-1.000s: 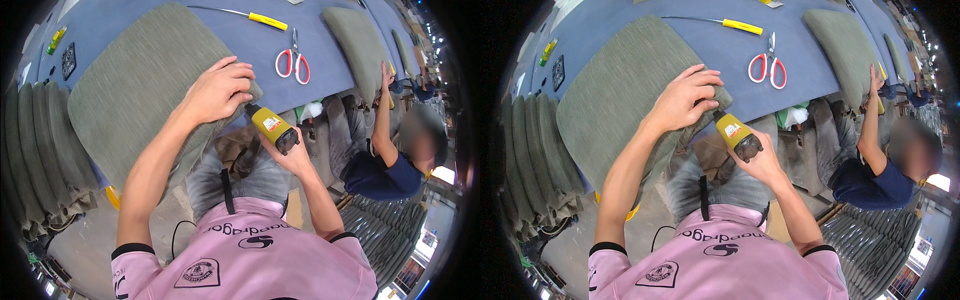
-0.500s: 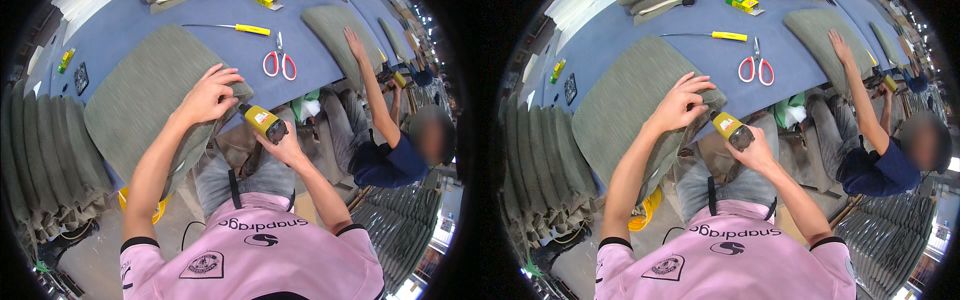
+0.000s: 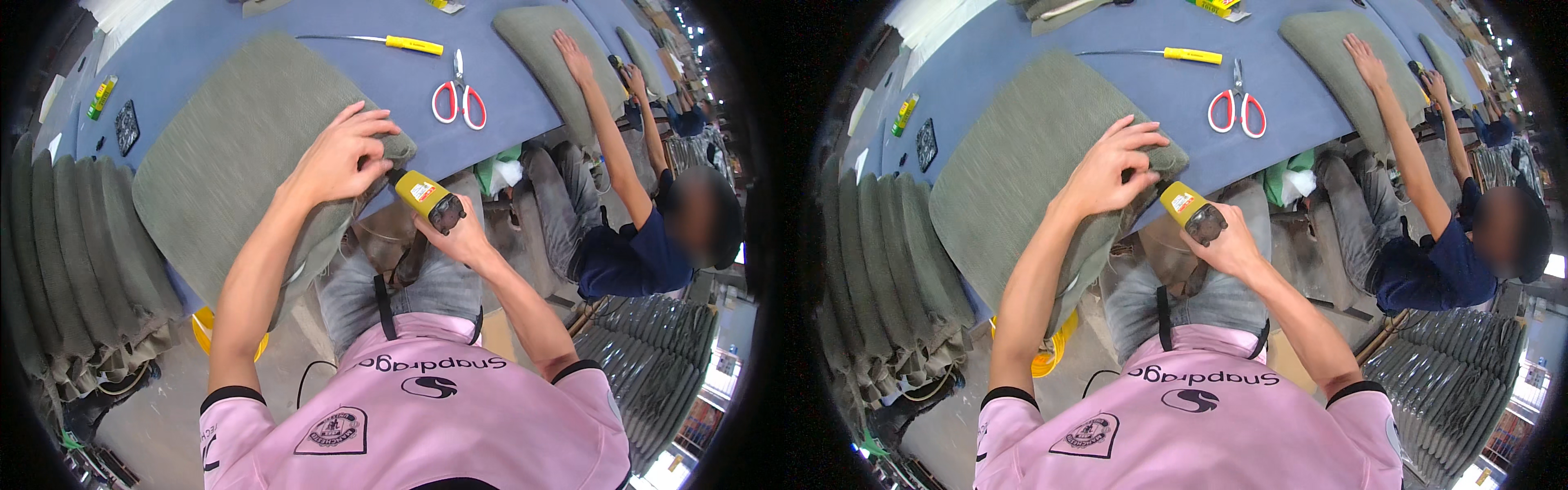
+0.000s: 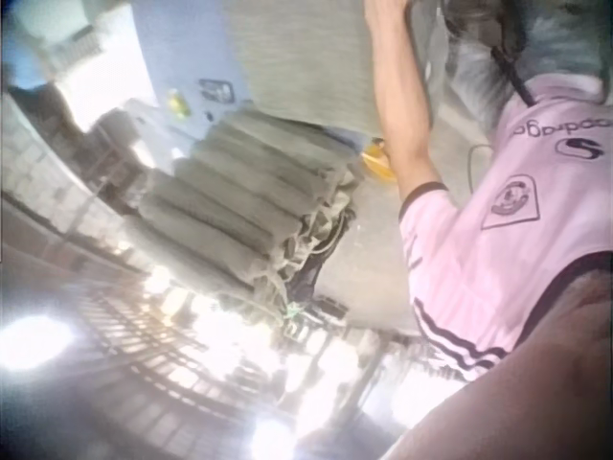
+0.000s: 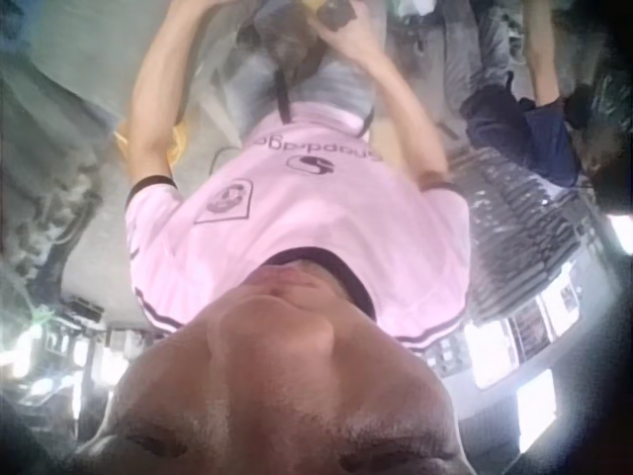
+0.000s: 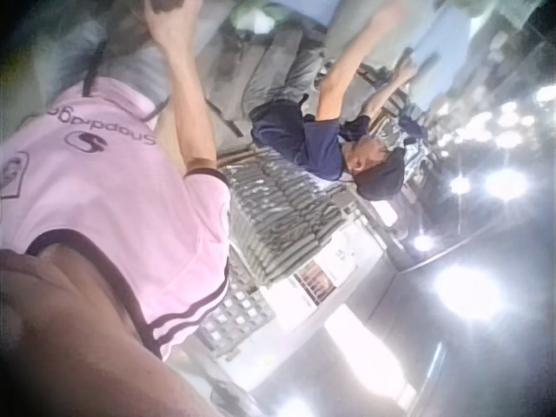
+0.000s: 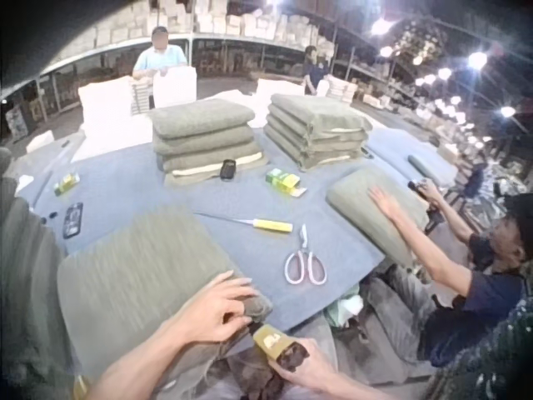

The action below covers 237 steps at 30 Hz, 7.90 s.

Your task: The person staples fabric onto cushion cores using a pneumatic staple gun, trims excess fabric with scissors, and smooths the surface. The person handles multiple cushions, stacking finished units on the table.

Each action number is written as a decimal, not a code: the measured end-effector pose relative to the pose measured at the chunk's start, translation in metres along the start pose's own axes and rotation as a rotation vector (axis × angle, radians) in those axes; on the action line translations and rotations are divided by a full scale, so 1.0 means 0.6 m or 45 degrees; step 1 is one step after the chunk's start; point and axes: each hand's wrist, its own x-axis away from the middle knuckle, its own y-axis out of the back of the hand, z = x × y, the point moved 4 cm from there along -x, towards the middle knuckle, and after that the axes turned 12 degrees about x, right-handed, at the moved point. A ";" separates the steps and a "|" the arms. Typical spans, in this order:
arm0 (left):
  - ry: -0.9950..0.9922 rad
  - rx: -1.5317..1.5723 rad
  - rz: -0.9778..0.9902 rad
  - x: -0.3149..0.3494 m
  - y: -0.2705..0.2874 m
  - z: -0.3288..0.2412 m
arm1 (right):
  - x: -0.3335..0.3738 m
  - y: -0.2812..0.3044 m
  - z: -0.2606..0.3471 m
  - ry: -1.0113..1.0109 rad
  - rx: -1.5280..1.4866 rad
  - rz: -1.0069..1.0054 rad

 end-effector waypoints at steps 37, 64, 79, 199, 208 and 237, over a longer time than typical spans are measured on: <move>0.062 0.094 -0.108 0.035 0.006 0.003 | 0.029 -0.025 0.024 -0.067 -0.171 0.086; 0.060 0.076 -0.124 0.035 0.007 -0.006 | 0.041 -0.043 0.040 0.167 -0.010 -0.197; 0.144 -0.214 -0.099 -0.002 0.014 -0.001 | 0.137 -0.026 0.002 -0.137 -0.322 -0.135; 0.245 -0.046 0.215 0.127 0.044 -0.027 | 0.048 -0.093 0.056 0.108 -0.141 0.117; 0.356 0.301 -0.287 0.205 0.012 -0.200 | 0.004 0.115 -0.034 -0.353 -0.201 -0.055; 0.161 1.326 1.321 0.123 -0.432 -0.330 | -0.212 0.290 -0.178 -0.530 0.175 -0.307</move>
